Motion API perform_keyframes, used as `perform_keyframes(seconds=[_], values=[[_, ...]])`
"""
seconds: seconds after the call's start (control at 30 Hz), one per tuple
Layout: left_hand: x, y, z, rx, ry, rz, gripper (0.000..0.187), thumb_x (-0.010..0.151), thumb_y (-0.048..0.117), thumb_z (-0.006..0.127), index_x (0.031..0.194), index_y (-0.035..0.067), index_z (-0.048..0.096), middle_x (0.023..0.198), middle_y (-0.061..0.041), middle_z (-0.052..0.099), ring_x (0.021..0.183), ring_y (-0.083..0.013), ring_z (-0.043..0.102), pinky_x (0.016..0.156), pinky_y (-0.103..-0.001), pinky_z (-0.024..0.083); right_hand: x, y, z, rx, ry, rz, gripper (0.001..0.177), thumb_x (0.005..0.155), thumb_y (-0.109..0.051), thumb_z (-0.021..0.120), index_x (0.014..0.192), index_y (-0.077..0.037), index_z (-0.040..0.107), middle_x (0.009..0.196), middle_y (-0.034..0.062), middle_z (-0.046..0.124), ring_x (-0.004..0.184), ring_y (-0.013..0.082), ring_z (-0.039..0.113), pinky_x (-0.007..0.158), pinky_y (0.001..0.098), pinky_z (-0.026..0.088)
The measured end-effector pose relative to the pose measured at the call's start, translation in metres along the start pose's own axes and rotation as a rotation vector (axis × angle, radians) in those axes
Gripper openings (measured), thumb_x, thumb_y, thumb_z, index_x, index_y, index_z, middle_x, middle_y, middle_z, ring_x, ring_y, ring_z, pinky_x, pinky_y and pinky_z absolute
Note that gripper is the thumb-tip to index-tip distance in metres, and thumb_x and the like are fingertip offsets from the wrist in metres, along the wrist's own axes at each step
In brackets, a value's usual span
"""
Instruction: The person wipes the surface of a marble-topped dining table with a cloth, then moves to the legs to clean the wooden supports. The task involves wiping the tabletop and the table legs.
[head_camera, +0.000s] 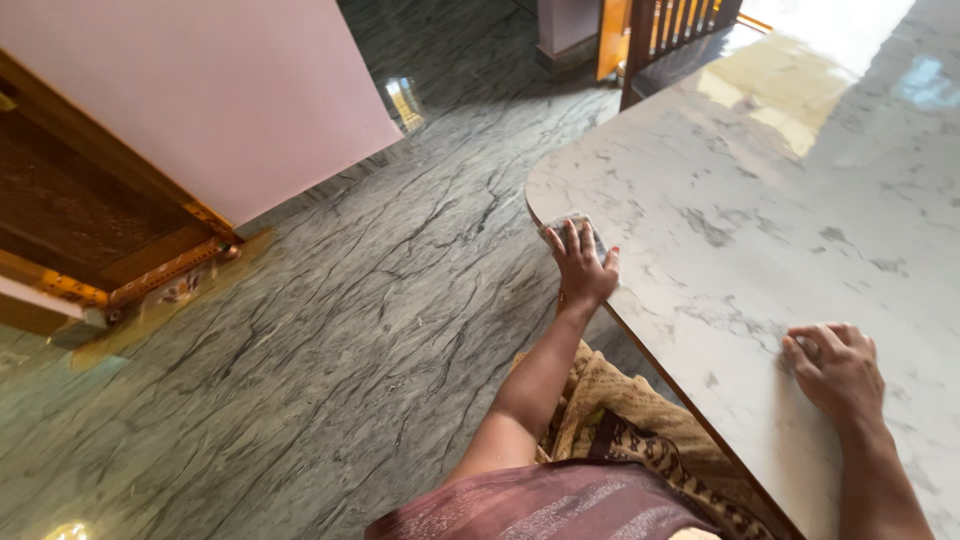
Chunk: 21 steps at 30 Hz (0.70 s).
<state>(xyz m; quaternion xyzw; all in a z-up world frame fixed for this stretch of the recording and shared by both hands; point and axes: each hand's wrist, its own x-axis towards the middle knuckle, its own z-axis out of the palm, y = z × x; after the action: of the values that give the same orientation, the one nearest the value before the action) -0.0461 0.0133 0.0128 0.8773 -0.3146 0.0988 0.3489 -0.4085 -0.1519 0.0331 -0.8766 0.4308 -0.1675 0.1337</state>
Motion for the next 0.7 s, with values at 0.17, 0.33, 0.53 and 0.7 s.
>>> perform_keyframes(seconds=[0.17, 0.33, 0.53, 0.7], values=[[-0.095, 0.079, -0.044, -0.201, -0.194, 0.002, 0.076, 0.098, 0.043, 0.051, 0.158, 0.0, 0.033, 0.174, -0.019, 0.006, 0.158, -0.0451, -0.015, 0.127, -0.06, -0.006, -0.009, -0.017, -0.013, -0.019, -0.043, -0.016, 0.039, 0.097, -0.047, 0.064, 0.13, -0.029, 0.07, 0.144, 0.0091, 0.056, 0.137, 0.0363, 0.046, 0.105, 0.0545, 0.048], [-0.176, 0.108, -0.06, -0.067, -0.279, 0.414, 0.075, 0.11, 0.039, 0.041, 0.167, -0.001, 0.012, 0.181, -0.015, -0.001, 0.165, -0.0349, -0.015, 0.133, -0.054, -0.008, -0.021, -0.051, -0.028, 0.003, -0.225, 0.109, 0.064, 0.1, -0.049, 0.057, 0.159, -0.026, 0.044, 0.153, 0.0121, 0.049, 0.143, 0.0363, 0.039, 0.115, 0.0619, 0.031], [-0.209, 0.104, -0.075, -0.962, -0.212, 0.449, 0.06, 0.119, 0.033, 0.021, 0.168, 0.004, 0.001, 0.18, -0.016, -0.002, 0.167, -0.0323, -0.007, 0.14, -0.05, -0.001, -0.074, -0.136, -0.006, -0.103, -0.328, -0.274, 0.072, 0.101, -0.045, 0.051, 0.16, -0.014, 0.024, 0.167, 0.0096, 0.026, 0.154, 0.027, 0.021, 0.125, 0.0485, 0.021], [-0.19, 0.086, -0.092, -0.753, -0.162, 0.349, 0.053, 0.114, 0.031, 0.024, 0.157, 0.0, 0.025, 0.169, -0.022, 0.017, 0.159, -0.036, 0.015, 0.131, -0.049, 0.017, -0.108, -0.191, 0.001, -0.792, -0.388, -0.327, 0.093, 0.097, -0.018, 0.056, 0.166, -0.016, -0.007, 0.172, 0.0112, -0.004, 0.156, 0.0285, 0.002, 0.121, 0.0548, 0.005]])
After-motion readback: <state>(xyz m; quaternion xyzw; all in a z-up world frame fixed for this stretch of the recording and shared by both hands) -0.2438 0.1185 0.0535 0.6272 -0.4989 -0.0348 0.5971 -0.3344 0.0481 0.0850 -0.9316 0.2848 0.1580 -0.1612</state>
